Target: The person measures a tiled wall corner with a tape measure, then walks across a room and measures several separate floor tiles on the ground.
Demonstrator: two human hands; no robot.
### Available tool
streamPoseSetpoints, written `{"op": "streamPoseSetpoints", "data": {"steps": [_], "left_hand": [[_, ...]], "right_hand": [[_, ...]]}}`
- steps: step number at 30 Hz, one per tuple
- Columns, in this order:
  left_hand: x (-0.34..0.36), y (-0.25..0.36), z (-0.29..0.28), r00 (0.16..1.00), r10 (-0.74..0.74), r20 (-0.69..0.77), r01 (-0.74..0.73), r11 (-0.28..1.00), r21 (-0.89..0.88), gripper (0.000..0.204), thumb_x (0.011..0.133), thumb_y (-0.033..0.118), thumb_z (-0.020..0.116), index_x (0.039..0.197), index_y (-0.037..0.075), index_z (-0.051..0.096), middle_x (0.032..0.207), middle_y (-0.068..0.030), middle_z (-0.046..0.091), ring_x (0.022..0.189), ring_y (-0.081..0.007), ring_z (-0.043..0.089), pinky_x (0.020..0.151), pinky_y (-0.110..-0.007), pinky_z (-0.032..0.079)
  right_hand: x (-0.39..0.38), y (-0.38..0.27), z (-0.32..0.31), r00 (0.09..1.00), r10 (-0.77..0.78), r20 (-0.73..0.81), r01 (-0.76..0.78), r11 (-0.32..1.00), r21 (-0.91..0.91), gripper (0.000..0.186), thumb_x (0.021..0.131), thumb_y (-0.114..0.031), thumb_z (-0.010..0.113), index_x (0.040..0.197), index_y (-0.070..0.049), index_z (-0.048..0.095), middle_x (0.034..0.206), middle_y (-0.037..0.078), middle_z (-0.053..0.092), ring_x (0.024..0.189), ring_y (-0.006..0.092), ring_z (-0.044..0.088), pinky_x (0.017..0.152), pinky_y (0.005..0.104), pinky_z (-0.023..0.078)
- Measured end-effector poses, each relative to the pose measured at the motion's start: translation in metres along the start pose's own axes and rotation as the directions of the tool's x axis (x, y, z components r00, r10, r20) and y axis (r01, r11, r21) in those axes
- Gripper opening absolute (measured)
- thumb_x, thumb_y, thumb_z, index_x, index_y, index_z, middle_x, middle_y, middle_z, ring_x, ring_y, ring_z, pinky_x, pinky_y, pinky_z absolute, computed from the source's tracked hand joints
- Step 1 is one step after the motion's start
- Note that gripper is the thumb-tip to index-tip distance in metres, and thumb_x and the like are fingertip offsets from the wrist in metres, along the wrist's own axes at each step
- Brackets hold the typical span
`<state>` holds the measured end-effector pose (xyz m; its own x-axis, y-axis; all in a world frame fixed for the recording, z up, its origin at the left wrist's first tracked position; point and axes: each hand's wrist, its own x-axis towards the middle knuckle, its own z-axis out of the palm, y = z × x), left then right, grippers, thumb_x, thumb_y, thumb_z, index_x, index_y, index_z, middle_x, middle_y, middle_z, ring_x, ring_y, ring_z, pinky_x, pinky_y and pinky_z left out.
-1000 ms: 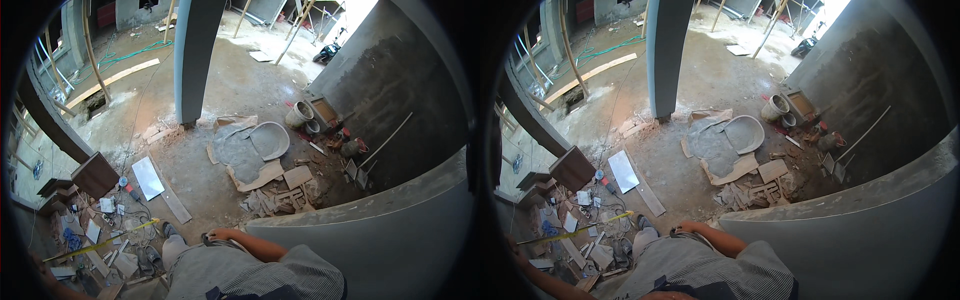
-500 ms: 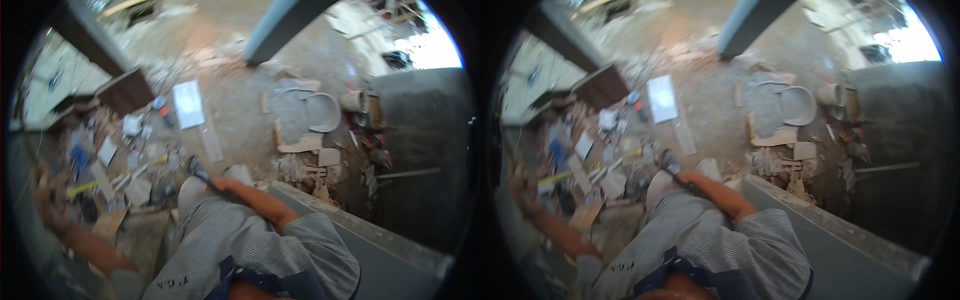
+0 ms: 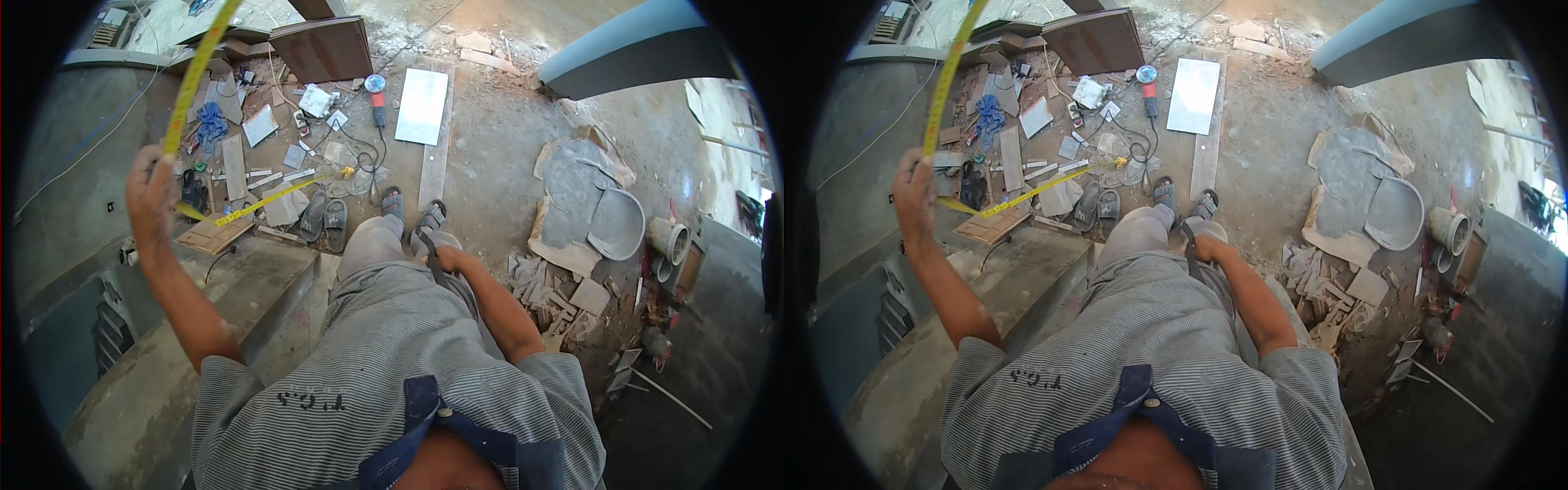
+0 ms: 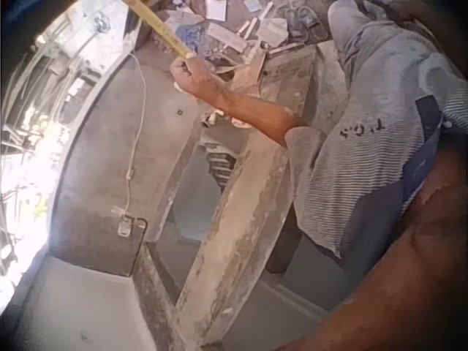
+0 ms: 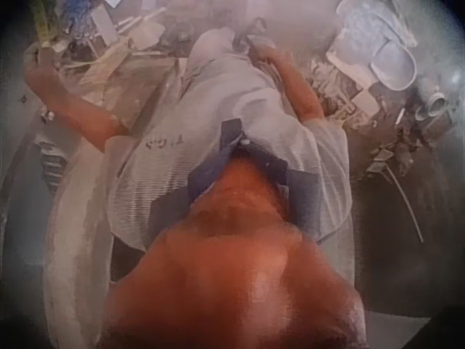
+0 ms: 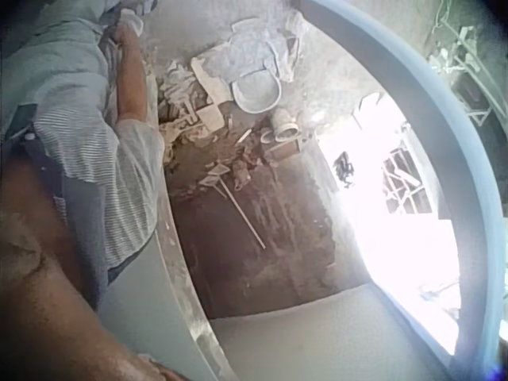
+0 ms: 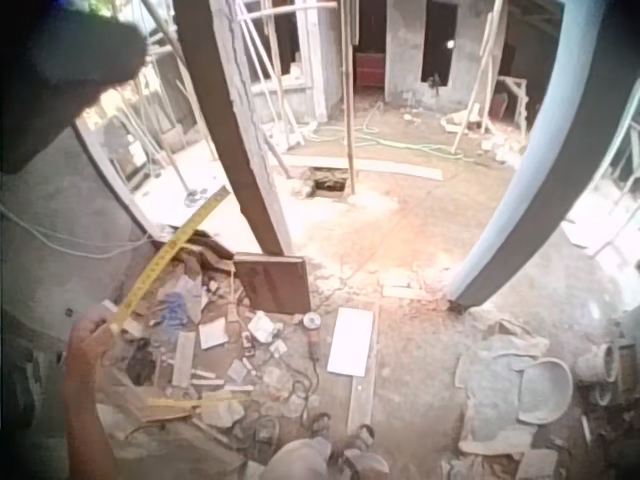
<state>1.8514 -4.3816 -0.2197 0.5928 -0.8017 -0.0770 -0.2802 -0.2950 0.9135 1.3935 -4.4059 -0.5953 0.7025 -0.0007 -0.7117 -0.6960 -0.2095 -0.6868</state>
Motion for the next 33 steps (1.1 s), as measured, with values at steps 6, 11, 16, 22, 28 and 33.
{"op": "streamPoseSetpoints", "data": {"steps": [6, 11, 16, 22, 28, 33], "left_hand": [[-0.016, 0.045, -0.084, 0.998, -0.033, -0.058, 0.048, 0.956, 0.289, 0.014, 0.087, 0.021, 0.057, 0.090, 0.007, 0.057, 0.063, 0.0080, 0.040, 0.048, 0.0000, 0.030, 0.042, -0.018, 0.022], [0.040, -0.011, 0.000, 0.942, -0.080, 0.326, -0.080, 0.889, 0.450, 0.015, 0.084, 0.022, 0.057, 0.088, 0.008, 0.058, 0.069, 0.0047, 0.046, 0.055, -0.0034, 0.041, 0.046, -0.020, 0.030], [0.116, -0.196, 0.134, 0.715, -0.268, 0.645, -0.091, 0.880, 0.466, 0.023, 0.078, 0.023, 0.059, 0.083, 0.001, 0.059, 0.068, -0.0036, 0.054, 0.059, -0.0123, 0.051, 0.052, -0.030, 0.041], [0.165, -0.447, 0.300, 0.552, -0.338, 0.762, -0.148, 0.859, 0.489, 0.023, 0.075, 0.026, 0.059, 0.079, 0.003, 0.059, 0.061, -0.0046, 0.053, 0.052, -0.0130, 0.050, 0.048, -0.030, 0.039], [0.217, -0.619, 0.413, 0.507, -0.408, 0.759, -0.076, 0.856, 0.511, 0.023, 0.077, 0.027, 0.060, 0.076, 0.004, 0.056, 0.058, -0.0026, 0.050, 0.051, -0.0117, 0.049, 0.047, -0.028, 0.038], [0.248, -0.710, 0.474, 0.461, -0.391, 0.797, -0.010, 0.895, 0.445, 0.018, 0.075, 0.022, 0.059, 0.079, 0.005, 0.060, 0.062, 0.0005, 0.054, 0.050, -0.0093, 0.048, 0.046, -0.025, 0.039]], "right_hand": [[-0.015, 0.021, 0.003, 0.999, 0.021, -0.046, -0.024, 0.997, -0.073, 0.043, 0.083, -0.042, 0.053, 0.102, -0.005, 0.064, 0.100, 0.024, 0.062, 0.096, 0.0393, 0.058, 0.081, 0.0442, 0.045], [-0.004, 0.043, 0.007, 0.993, 0.060, -0.103, -0.064, 0.997, -0.034, 0.039, 0.085, -0.036, 0.050, 0.104, -0.004, 0.062, 0.102, 0.024, 0.061, 0.098, 0.0392, 0.057, 0.084, 0.0435, 0.044], [0.020, 0.059, 0.004, 0.871, 0.075, -0.485, 0.030, 0.978, 0.207, 0.033, 0.083, -0.029, 0.052, 0.100, -0.003, 0.062, 0.103, 0.021, 0.061, 0.097, 0.0379, 0.057, 0.083, 0.0430, 0.044], [0.077, 0.119, -0.030, 0.722, 0.329, -0.608, -0.119, 0.925, 0.360, 0.034, 0.086, -0.027, 0.053, 0.109, -0.003, 0.060, 0.108, 0.020, 0.060, 0.101, 0.0369, 0.056, 0.087, 0.0407, 0.044], [0.143, 0.191, -0.059, 0.667, 0.329, -0.669, -0.149, 0.938, 0.313, 0.031, 0.086, -0.020, 0.054, 0.110, -0.001, 0.059, 0.107, 0.020, 0.061, 0.099, 0.0347, 0.057, 0.086, 0.0370, 0.044], [0.190, 0.235, -0.099, 0.607, 0.360, -0.708, -0.101, 0.919, 0.380, 0.031, 0.085, -0.021, 0.058, 0.109, -0.001, 0.060, 0.104, 0.021, 0.060, 0.093, 0.0373, 0.058, 0.082, 0.0375, 0.045]]}}
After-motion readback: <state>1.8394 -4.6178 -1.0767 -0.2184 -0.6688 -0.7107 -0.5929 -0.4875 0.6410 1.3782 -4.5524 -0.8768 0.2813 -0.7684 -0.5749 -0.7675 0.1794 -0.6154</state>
